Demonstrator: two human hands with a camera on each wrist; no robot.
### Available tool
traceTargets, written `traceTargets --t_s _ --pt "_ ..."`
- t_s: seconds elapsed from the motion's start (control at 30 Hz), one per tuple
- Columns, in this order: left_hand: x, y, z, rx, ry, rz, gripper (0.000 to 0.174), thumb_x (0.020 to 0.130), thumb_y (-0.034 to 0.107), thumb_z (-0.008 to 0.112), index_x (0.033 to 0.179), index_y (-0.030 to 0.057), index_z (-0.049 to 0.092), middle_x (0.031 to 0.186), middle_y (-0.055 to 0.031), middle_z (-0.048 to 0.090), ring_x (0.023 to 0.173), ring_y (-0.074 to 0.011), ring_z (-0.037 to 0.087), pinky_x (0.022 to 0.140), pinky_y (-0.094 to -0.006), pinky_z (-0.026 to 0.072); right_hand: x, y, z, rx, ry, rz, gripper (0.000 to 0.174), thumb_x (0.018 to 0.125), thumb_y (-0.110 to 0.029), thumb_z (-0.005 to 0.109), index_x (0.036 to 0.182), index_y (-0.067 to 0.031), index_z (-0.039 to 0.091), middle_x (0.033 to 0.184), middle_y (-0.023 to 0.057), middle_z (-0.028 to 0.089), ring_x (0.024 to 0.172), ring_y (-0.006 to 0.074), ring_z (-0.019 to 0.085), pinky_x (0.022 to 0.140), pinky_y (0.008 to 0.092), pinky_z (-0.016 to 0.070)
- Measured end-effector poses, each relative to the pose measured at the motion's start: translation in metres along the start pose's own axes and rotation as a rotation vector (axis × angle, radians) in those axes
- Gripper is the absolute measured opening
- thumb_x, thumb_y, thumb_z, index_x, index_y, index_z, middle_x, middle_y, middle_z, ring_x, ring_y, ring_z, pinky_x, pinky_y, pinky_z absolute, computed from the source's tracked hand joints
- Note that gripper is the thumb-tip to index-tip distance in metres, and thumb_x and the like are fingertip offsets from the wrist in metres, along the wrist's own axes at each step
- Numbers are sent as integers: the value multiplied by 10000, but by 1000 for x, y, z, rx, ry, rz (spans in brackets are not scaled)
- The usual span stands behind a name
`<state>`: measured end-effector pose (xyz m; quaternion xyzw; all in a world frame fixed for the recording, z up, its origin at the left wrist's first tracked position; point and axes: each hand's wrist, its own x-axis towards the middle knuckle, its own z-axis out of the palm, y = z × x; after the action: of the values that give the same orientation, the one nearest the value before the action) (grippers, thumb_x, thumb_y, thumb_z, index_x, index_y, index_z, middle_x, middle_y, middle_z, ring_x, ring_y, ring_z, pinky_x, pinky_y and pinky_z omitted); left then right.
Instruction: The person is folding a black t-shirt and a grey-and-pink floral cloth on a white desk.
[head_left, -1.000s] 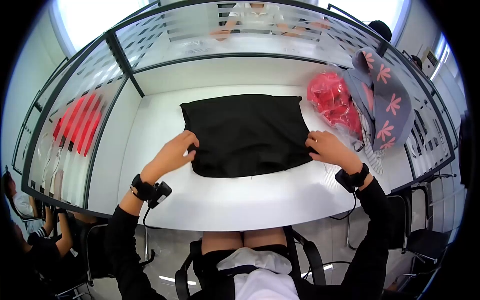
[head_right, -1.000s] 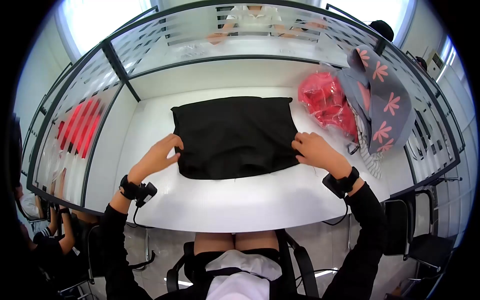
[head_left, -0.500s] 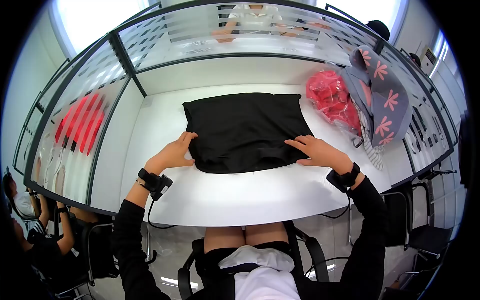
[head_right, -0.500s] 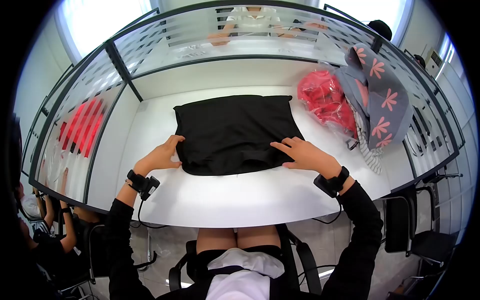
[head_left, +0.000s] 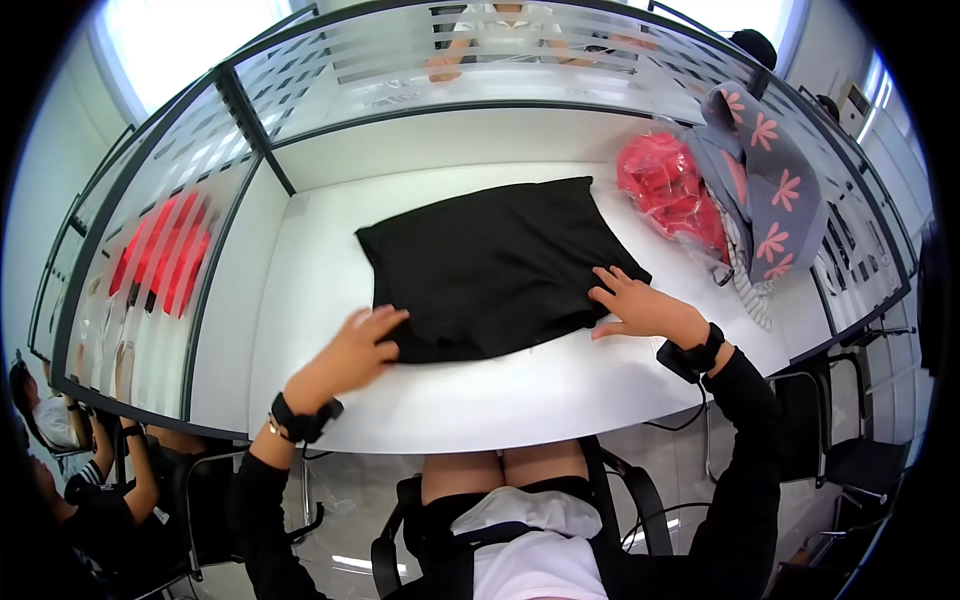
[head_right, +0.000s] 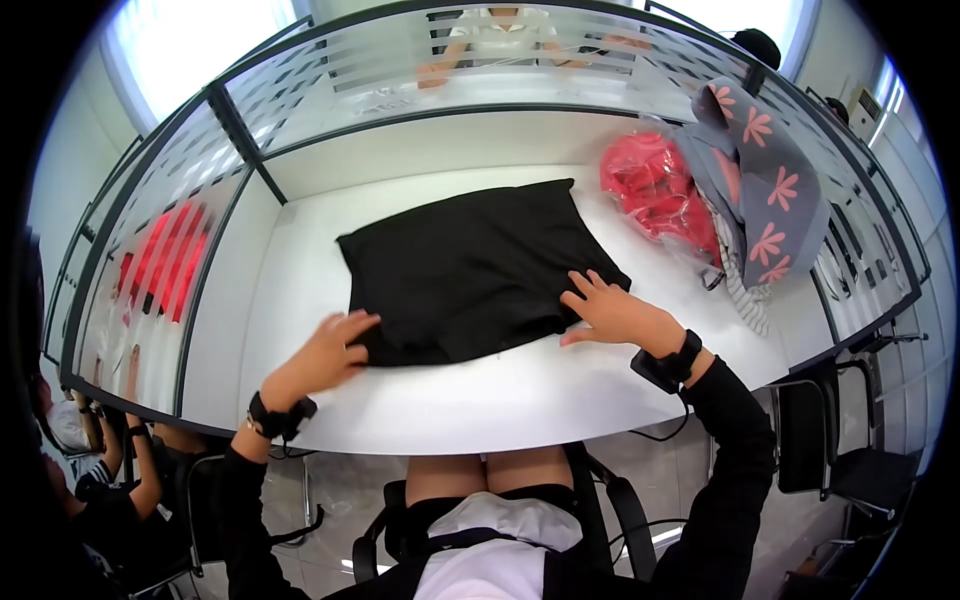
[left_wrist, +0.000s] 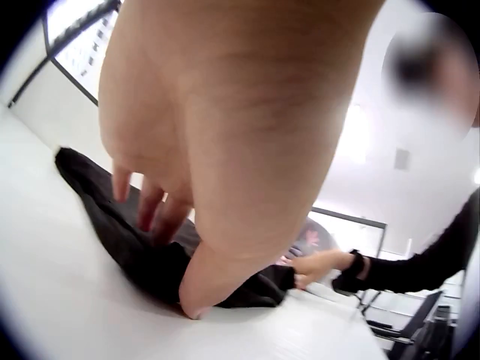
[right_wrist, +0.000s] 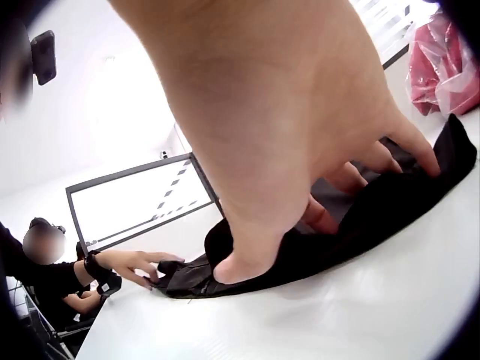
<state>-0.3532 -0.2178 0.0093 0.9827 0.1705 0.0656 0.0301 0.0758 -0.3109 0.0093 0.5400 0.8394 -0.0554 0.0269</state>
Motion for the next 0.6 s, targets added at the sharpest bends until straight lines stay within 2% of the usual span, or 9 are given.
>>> traceTargets --t_s 0.13,0.17,0.2,0.27,0.3,0.33,0.43,0.53,0.6 --pt "-1 86 32 -161 -108 -27 222 743 146 613 925 30 562 1330 -275 348 1234 -431 342 998 -495 318 35 36 10 -233 8 2 396 771 -292 638 1068 -79 484 1381 199 295 1248 379 348 828 547 432" --pt "5 105 33 -295 -139 108 286 760 149 617 1001 24 526 1358 -272 310 1248 -436 325 1020 -487 306 52 61 29 -344 173 23 425 766 -238 643 1134 -100 481 1392 193 282 1266 369 323 836 547 427" --pt "13 119 31 -426 -164 242 354 776 151 621 1076 18 489 1386 -268 272 1261 -440 308 1041 -480 294 60 62 20 -559 188 81 571 748 -208 663 1264 -138 429 1400 185 276 1259 367 333 827 539 433" --pt "30 137 1 -651 -155 311 476 784 172 630 1197 35 439 1412 -233 241 1283 -388 302 1040 -477 293 72 57 -3 -518 178 147 721 724 -213 686 1358 -174 345 1396 192 285 1226 375 371 821 512 441" --pt "33 133 -5 -485 -118 284 557 764 198 659 1245 42 425 1422 -206 235 1298 -343 300 1038 -484 287 73 51 -10 -414 199 152 754 712 -230 698 1366 -169 329 1381 201 306 1214 374 385 831 493 439" --pt "31 126 -3 -321 -67 232 630 731 255 695 1254 37 420 1429 -220 207 1299 -370 280 1035 -494 273 72 42 -20 -317 222 154 789 699 -247 711 1375 -163 313 1366 211 327 1202 373 399 841 474 437" --pt "8 113 -11 -65 -103 -114 820 662 404 731 1287 4 382 1401 -311 166 1287 -462 221 1032 -508 245 44 5 -35 -60 369 -243 717 712 -322 698 1294 -35 392 1276 237 414 1154 379 437 895 425 417" --pt "-17 106 21 -227 -27 -263 907 638 402 748 1334 6 322 1392 -334 151 1282 -468 225 1019 -517 268 8 -51 -29 75 240 -363 861 678 -538 667 1286 9 396 1310 270 360 1167 420 407 938 452 363" --pt "-20 115 26 -175 -61 -256 954 617 384 756 1353 4 284 1373 -339 190 1268 -459 264 1029 -430 318 -11 -74 -7 174 72 -402 969 665 -630 608 1323 28 337 1316 315 325 1214 454 345 956 488 330"
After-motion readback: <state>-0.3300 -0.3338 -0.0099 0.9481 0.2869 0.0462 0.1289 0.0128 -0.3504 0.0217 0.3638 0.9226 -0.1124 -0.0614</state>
